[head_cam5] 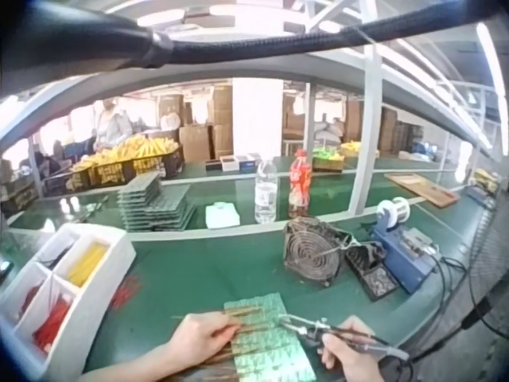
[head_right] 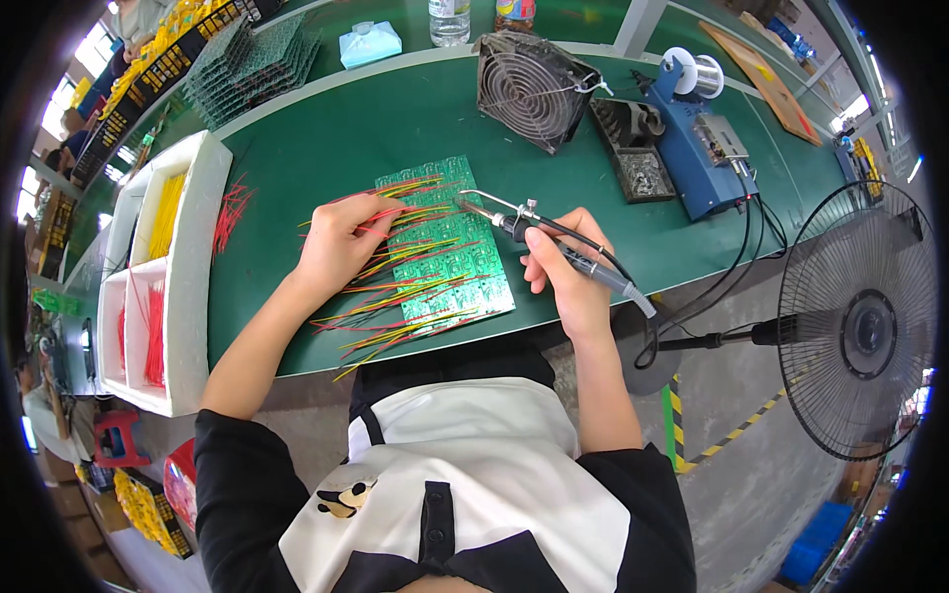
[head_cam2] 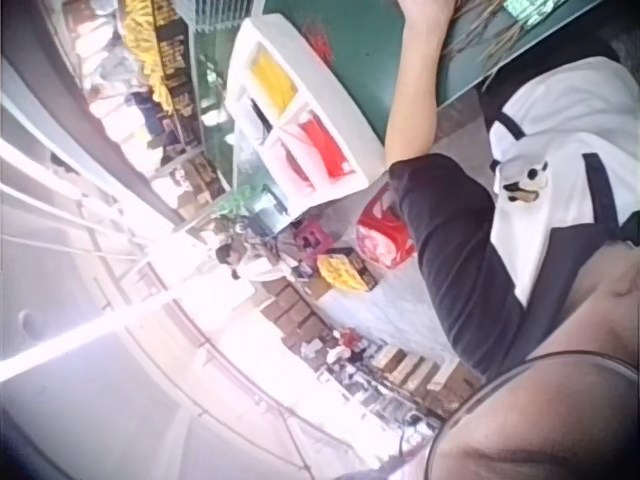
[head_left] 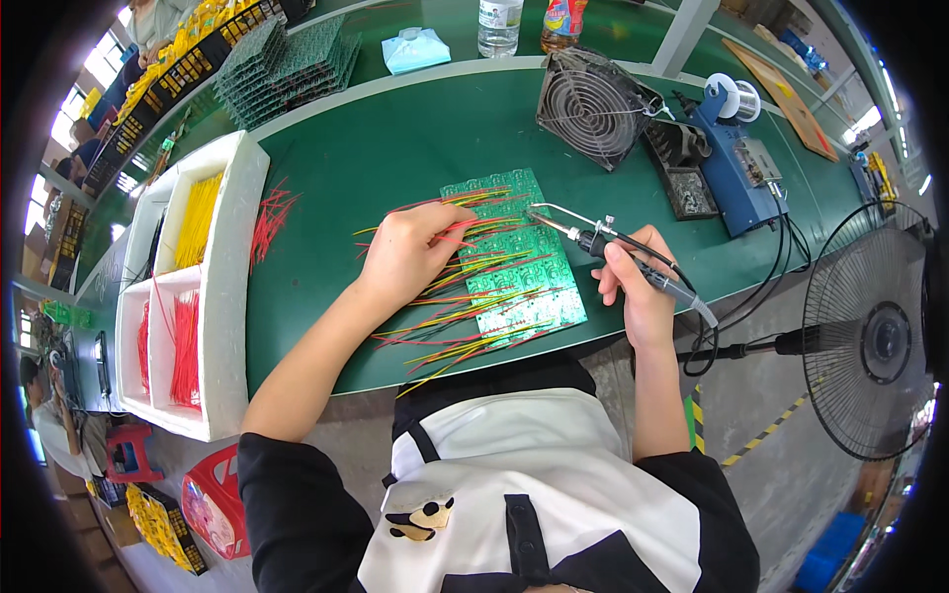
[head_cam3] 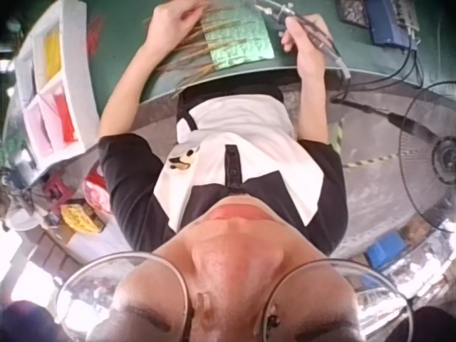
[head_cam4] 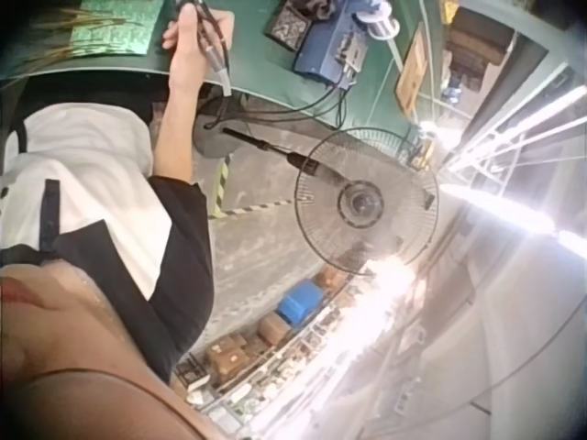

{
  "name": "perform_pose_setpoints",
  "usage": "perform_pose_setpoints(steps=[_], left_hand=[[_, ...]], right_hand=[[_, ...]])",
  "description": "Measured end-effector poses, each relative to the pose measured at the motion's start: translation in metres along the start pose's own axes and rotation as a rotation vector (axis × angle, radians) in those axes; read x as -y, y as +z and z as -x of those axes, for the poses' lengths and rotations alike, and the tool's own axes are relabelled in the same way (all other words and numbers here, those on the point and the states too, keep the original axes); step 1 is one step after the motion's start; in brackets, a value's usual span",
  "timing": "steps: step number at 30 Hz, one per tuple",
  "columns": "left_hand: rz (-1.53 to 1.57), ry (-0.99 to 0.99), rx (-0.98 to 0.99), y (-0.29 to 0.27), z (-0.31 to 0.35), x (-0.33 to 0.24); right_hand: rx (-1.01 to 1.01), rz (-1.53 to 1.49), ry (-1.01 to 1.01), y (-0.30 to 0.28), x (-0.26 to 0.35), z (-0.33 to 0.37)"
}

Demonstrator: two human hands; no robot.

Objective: The person solders electrical wires onto printed circuit boards with a soldering iron.

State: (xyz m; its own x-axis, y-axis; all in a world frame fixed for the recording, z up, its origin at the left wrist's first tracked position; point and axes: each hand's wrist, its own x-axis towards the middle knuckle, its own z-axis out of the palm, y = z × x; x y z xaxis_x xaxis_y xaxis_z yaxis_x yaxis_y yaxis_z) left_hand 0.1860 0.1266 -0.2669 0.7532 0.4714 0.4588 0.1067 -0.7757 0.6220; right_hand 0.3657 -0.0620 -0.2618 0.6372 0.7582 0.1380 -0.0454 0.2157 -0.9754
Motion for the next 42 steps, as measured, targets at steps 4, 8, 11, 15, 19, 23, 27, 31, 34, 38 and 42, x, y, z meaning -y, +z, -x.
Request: perform_pose_setpoints(steps=[4, 8, 11, 15, 19, 23, 27, 31, 34, 38, 42], left_hand=[[0.004, 0.019, -0.009, 0.000, -0.001, 0.003], [0.000, 0.003, -0.011, 0.001, -0.001, 0.003], [0.002, -0.006, -0.009, 0.001, -0.001, 0.002], [0.019, -0.012, -0.010, 0.001, -0.002, 0.000], [0.018, 0.019, -0.029, 0.002, -0.001, 0.004], [0.018, -0.004, -0.024, 0.000, 0.000, 0.001], [0.010, 0.018, -0.028, 0.002, -0.002, 0.001], [0.003, 0.021, -0.030, 0.000, -0.002, 0.001], [-0.015, -0.029, -0.001, -0.001, -0.001, 0.002], [-0.067, 0.072, -0.009, -0.007, -0.002, -0.002], [-0.348, 0.236, -0.091, -0.026, -0.008, -0.016]], right_hand=[[0.001, 0.000, -0.006, 0.000, 0.000, -0.001], [0.001, 0.012, -0.019, 0.000, -0.001, -0.001], [0.002, 0.020, -0.025, 0.000, -0.001, 0.000], [0.003, 0.044, -0.024, 0.000, 0.000, 0.001], [0.016, 0.050, -0.029, 0.001, -0.002, 0.001], [0.005, 0.052, -0.041, 0.001, -0.001, 0.001], [-0.028, -0.007, -0.056, -0.002, -0.001, 0.001], [-0.074, -0.054, -0.078, -0.004, -0.004, 0.000], [-0.122, -0.100, -0.101, -0.001, -0.004, 0.000], [-0.262, -0.153, -0.123, -0.001, -0.004, -0.001], [-0.341, -0.182, -0.163, -0.005, -0.003, 0.000]])
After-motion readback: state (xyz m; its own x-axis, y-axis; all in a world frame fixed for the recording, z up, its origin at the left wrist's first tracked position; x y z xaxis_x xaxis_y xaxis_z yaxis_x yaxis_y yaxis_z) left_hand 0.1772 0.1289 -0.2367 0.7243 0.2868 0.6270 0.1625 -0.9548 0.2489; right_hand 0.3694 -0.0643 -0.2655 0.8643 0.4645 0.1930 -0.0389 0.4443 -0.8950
